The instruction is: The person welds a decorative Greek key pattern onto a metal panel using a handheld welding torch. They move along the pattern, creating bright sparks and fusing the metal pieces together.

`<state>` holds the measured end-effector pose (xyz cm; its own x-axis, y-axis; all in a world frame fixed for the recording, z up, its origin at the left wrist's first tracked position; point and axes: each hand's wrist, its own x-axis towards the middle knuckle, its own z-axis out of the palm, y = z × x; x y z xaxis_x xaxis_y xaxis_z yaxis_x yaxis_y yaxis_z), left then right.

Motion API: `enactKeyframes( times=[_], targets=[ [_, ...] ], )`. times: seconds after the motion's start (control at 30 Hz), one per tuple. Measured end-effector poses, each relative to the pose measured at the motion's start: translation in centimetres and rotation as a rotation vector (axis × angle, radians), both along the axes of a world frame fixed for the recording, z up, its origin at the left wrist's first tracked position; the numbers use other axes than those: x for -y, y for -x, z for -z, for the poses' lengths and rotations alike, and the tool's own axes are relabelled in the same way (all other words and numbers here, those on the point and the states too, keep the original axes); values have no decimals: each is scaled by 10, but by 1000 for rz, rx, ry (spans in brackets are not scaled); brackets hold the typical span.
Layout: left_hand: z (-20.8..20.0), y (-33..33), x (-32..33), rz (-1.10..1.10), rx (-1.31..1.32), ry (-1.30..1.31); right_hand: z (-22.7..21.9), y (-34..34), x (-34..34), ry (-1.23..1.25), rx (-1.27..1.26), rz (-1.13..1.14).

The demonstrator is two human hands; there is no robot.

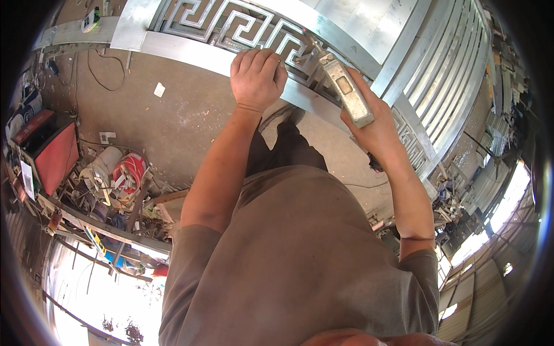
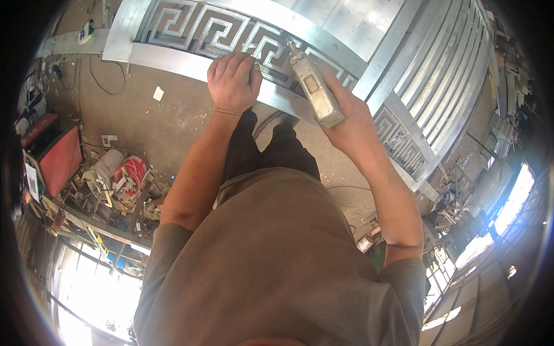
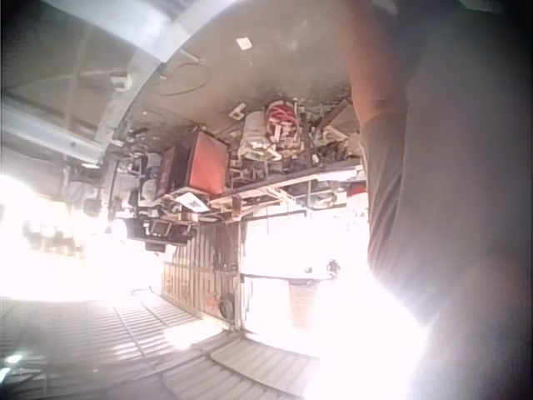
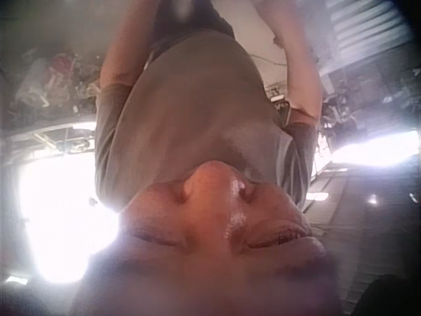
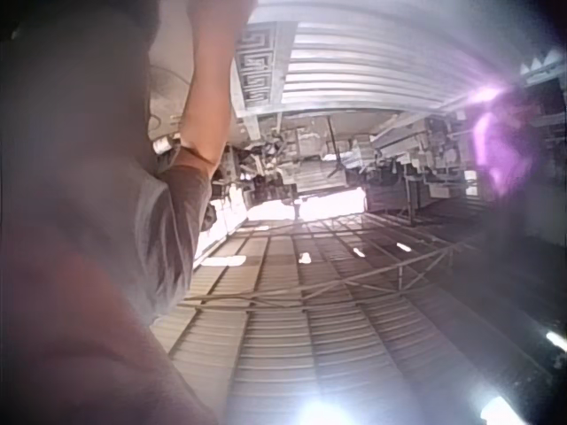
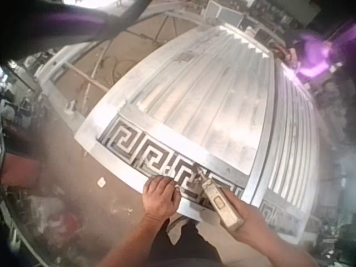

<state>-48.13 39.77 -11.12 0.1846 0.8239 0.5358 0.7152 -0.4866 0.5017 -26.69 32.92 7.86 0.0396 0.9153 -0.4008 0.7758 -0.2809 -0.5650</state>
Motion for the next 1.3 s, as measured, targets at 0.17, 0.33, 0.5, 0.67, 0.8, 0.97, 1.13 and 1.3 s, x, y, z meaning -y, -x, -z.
enactKeyframes(
  times=[0.17,0.33,0.5,0.67,0.8,0.97,1.13,1.3],
  targets=[
    [0,0,0,0,-1,5,-1,-1,-4,78,-18,44],
    [3,0,-1,2,6,-35,-3,2,-4,113,0,53],
    [3,1,-1,2,-3,-32,-3,3,-5,112,12,40],
    [3,0,-1,3,21,-46,-4,4,-6,142,23,51],
    [4,-1,-2,3,21,-50,-5,5,-6,139,33,58],
    [4,1,-1,9,7,-35,-7,4,-6,163,43,60],
    [4,1,0,7,4,-28,-7,1,-2,98,26,47],
    [3,-1,-1,1,15,-45,-5,-2,1,86,42,42]
  ],
)
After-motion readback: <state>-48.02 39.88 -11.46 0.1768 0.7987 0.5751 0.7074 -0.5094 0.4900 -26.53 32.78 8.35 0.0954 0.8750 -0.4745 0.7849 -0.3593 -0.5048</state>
